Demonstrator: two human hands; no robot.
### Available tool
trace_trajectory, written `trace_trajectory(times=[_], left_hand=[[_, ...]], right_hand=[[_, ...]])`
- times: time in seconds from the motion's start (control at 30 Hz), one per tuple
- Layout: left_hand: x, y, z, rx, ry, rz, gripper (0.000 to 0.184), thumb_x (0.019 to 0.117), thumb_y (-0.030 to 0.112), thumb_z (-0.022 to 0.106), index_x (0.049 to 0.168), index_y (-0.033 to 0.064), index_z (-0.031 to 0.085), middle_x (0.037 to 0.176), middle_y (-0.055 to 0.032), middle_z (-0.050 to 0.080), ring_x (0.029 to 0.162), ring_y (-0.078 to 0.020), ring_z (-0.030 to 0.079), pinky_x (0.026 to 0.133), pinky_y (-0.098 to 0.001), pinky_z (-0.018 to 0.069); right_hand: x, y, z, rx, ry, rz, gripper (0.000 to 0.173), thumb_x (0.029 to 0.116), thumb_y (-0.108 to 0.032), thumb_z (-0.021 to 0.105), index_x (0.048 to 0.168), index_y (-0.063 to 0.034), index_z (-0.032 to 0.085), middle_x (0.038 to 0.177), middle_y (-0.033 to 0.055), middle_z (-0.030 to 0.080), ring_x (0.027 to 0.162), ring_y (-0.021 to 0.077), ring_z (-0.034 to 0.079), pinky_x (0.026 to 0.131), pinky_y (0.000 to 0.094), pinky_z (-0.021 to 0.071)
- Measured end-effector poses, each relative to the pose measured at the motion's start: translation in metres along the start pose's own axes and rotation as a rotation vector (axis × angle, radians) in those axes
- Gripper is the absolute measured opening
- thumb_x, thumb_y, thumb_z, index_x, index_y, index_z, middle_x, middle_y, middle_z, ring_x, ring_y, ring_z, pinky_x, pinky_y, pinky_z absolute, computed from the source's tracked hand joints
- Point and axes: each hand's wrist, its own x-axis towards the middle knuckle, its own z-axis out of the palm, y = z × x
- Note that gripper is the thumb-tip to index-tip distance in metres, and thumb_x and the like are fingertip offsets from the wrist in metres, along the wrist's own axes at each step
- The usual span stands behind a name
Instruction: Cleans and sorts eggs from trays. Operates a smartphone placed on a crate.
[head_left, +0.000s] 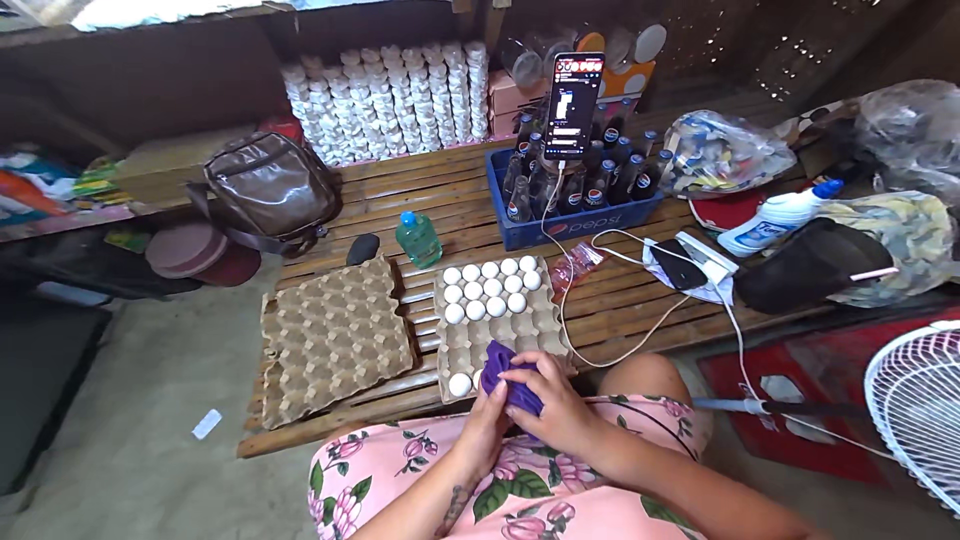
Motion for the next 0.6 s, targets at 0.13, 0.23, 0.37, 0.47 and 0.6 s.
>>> trace_trajectory(times=[0.13,0.23,0.37,0.47,0.6], left_hand=[[0.002,0.004,0.001,-0.06,0.109,-0.021,0.075,0.0831,0.032,0.079,0.139,0.0007,0.039,0.109,-0.0149,0.07,0.099,-0.0227,0.072,0.088,-0.0398,0.0604],[0.004,0.008,0.0,-0.138,0.155,-0.035,0.048,0.0933,0.018,0.063,0.134,0.0018,0.043,0.107,-0.0152,0.07,0.097,-0.0232,0.072,0.086,-0.04,0.0606],[0.005,0.007,0.002,-0.172,0.171,-0.05,0.048,0.0917,0.017,0.063,0.133,0.0021,0.044,0.105,-0.0153,0.07,0.096,-0.0233,0.072,0.085,-0.0401,0.0609],[0.006,0.005,0.002,-0.169,0.17,-0.069,0.05,0.0912,0.017,0.063,0.134,0.0022,0.043,0.107,-0.0156,0.07,0.097,-0.0235,0.072,0.086,-0.0405,0.0607],[0.006,0.007,0.0,-0.172,0.191,-0.061,0.046,0.0911,0.018,0.063,0.131,0.0022,0.047,0.105,-0.0164,0.071,0.096,-0.0241,0.072,0.084,-0.0399,0.0612]], right_hand=[[0.003,0.001,-0.011,0.194,-0.158,-0.009,0.052,0.0915,-0.031,0.07,0.137,-0.0067,0.062,0.137,0.0156,0.059,0.132,0.0273,0.052,0.112,0.0451,0.0428],[0.018,0.003,-0.032,0.251,-0.22,0.052,0.055,0.0964,-0.034,0.064,0.142,-0.0031,0.056,0.142,0.0169,0.057,0.135,0.0268,0.05,0.114,0.0451,0.0419],[0.066,0.015,-0.066,-0.226,-0.2,0.048,0.058,0.0988,-0.04,0.061,0.144,-0.0044,0.054,0.147,0.02,0.053,0.142,0.0391,0.043,0.117,0.0566,0.0352],[0.112,0.035,-0.087,-0.457,-0.13,0.088,0.054,0.0986,-0.036,0.062,0.144,-0.009,0.056,0.154,0.0183,0.046,0.147,0.0439,0.033,0.117,0.0628,0.0312],[0.169,0.068,-0.103,-0.716,0.072,-0.023,0.062,0.0901,-0.033,0.074,0.146,-0.0139,0.055,0.16,0.0202,0.037,0.149,0.0506,0.025,0.117,0.0684,0.0229]])
